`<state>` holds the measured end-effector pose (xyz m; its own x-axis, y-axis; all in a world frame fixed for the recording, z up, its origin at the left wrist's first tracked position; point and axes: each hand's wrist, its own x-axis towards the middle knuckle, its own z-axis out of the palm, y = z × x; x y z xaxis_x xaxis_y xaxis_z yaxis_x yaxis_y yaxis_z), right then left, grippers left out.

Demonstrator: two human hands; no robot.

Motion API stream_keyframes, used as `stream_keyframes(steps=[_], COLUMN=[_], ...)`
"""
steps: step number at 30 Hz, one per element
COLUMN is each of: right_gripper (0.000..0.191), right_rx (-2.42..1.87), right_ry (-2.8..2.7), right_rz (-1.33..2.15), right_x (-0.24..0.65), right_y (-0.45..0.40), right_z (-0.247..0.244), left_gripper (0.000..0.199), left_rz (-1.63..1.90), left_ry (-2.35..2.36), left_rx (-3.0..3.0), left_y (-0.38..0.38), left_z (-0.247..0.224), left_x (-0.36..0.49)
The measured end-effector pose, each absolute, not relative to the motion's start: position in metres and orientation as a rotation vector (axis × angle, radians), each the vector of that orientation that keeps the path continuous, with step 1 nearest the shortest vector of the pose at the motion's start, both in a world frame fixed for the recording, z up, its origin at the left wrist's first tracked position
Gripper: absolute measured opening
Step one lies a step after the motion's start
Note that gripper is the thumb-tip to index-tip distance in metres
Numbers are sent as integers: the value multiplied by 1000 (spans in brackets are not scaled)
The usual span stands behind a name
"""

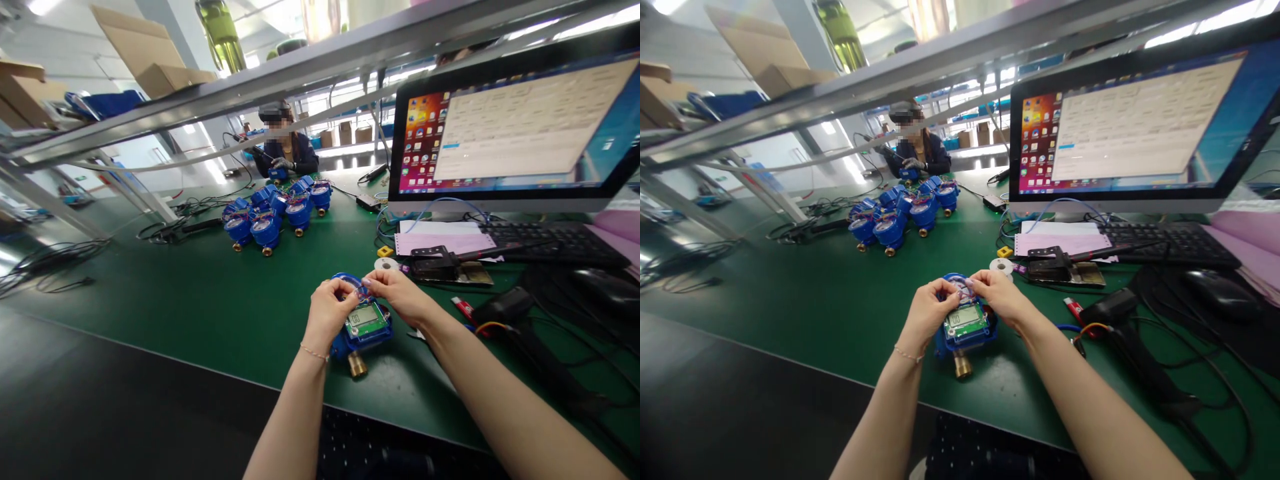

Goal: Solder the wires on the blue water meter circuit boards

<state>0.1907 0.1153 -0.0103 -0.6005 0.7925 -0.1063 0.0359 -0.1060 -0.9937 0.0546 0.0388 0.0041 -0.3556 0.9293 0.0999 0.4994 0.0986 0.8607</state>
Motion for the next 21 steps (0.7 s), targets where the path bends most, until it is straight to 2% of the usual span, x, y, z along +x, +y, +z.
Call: stream_keyframes(steps=[11, 16, 18, 21], right_gripper=[50, 48, 46, 32], right_rx=[-942, -974, -1013, -1216], right_ry=[-1566, -1537, -1560, -1760], right_rz=[1691, 1637, 1515, 1167], right_x=[205, 227, 248, 287], right_y=[118, 121, 122, 119], right_z=[-21, -12, -6, 0], left_gripper=[7, 15, 16, 17], left_rz=[986, 954, 941, 914], left_ry=[2064, 2101, 2101, 2110], left_rx=[1534, 1539, 1538, 1534], left_y=[53, 57, 57, 56], left_z=[9, 8, 9, 12], left_x=[78, 85, 85, 86])
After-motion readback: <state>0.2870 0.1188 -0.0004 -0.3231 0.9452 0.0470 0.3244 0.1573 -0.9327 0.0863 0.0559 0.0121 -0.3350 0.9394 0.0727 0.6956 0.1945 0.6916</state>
